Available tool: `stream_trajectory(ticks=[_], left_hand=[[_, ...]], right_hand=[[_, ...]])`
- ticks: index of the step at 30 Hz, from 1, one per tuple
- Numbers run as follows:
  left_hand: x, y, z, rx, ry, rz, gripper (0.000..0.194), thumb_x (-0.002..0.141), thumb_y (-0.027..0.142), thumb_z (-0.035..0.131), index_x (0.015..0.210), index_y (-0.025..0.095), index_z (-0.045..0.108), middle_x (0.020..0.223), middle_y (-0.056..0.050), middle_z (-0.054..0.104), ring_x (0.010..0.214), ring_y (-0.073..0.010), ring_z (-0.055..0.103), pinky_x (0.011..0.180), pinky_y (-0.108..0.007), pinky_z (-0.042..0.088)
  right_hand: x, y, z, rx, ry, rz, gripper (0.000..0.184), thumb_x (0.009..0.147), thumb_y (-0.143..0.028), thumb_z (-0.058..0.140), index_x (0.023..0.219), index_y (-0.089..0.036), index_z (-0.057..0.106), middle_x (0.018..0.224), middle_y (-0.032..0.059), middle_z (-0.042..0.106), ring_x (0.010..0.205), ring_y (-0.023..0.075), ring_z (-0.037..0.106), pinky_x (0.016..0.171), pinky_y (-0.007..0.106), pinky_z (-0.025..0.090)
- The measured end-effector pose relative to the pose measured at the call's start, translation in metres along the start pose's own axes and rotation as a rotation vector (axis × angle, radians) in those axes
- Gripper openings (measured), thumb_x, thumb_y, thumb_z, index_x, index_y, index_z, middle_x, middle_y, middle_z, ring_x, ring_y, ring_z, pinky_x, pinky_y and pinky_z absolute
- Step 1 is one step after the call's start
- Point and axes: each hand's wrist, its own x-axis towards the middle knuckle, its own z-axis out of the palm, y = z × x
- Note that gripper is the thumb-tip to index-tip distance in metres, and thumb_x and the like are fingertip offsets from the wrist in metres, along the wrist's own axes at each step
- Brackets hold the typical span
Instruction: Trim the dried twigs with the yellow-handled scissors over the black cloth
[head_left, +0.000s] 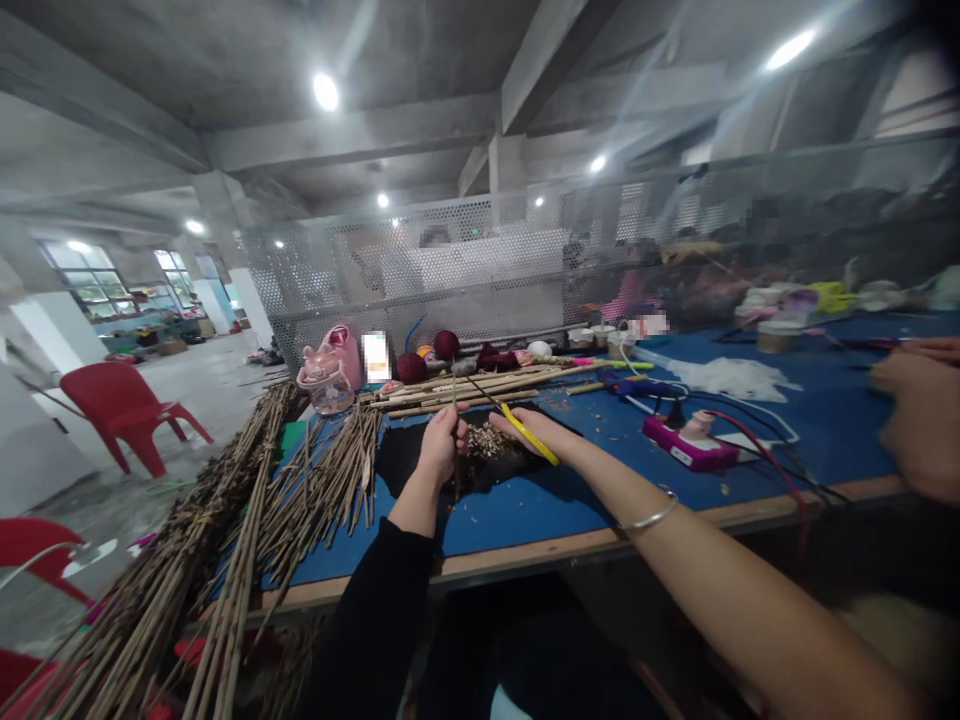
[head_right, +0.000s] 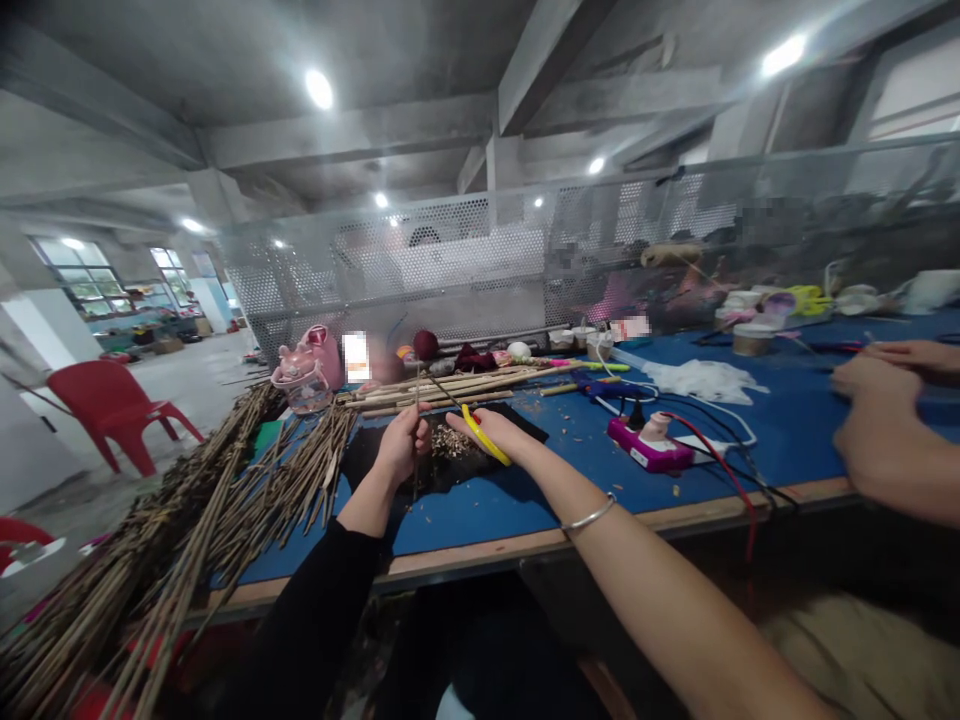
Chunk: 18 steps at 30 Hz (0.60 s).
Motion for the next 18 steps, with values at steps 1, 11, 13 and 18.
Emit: stream_trajectory(ticks=[1,11,13,18], left_hand=[[-0.001,0.000,0.000,0.014,-0.026,-0.023,0.034,0.072,0.045,0.053,0.091,0.018,0.052,0.045,0.008,0.036,0.033,-0.0030,0.028,0.035,-0.015,0.017],[-0.008,0.004,0.005,0.122,-0.172,-0.130,0.032,0.072,0.043,0.052,0.086,0.014,0.054,0.036,0.009,0.037,0.026,-0.0030,0.025,0.032,-0.016,0.014],[-0.008,0.004,0.004,0.146,-0.186,-0.138,0.033,0.073,0.042,0.050,0.087,0.013,0.055,0.035,0.008,0.038,0.026,-0.0032,0.025,0.032,-0.016,0.015],[-0.007,0.000,0.001,0.144,-0.240,-0.114,0.031,0.074,0.040,0.046,0.088,0.013,0.055,0.033,0.008,0.038,0.025,-0.0042,0.025,0.031,-0.017,0.016]], right_hand=[[-0.003,-0.001,-0.001,0.015,-0.037,-0.016,0.047,0.068,-0.063,0.047,0.065,-0.017,0.053,0.062,0.0007,0.054,0.059,0.0139,0.046,0.057,0.024,0.036],[-0.011,-0.005,-0.024,0.125,-0.322,-0.108,0.051,0.067,-0.067,0.046,0.051,-0.018,0.045,0.048,-0.0025,0.038,0.045,0.0085,0.030,0.040,0.022,0.026],[-0.012,-0.004,-0.026,0.122,-0.382,-0.049,0.054,0.067,-0.070,0.041,0.054,-0.018,0.041,0.048,-0.0034,0.034,0.044,0.0075,0.026,0.038,0.022,0.022],[-0.012,-0.003,-0.026,0.132,-0.463,0.098,0.058,0.068,-0.076,0.031,0.061,-0.019,0.038,0.050,-0.0056,0.028,0.042,0.0057,0.022,0.037,0.021,0.017]])
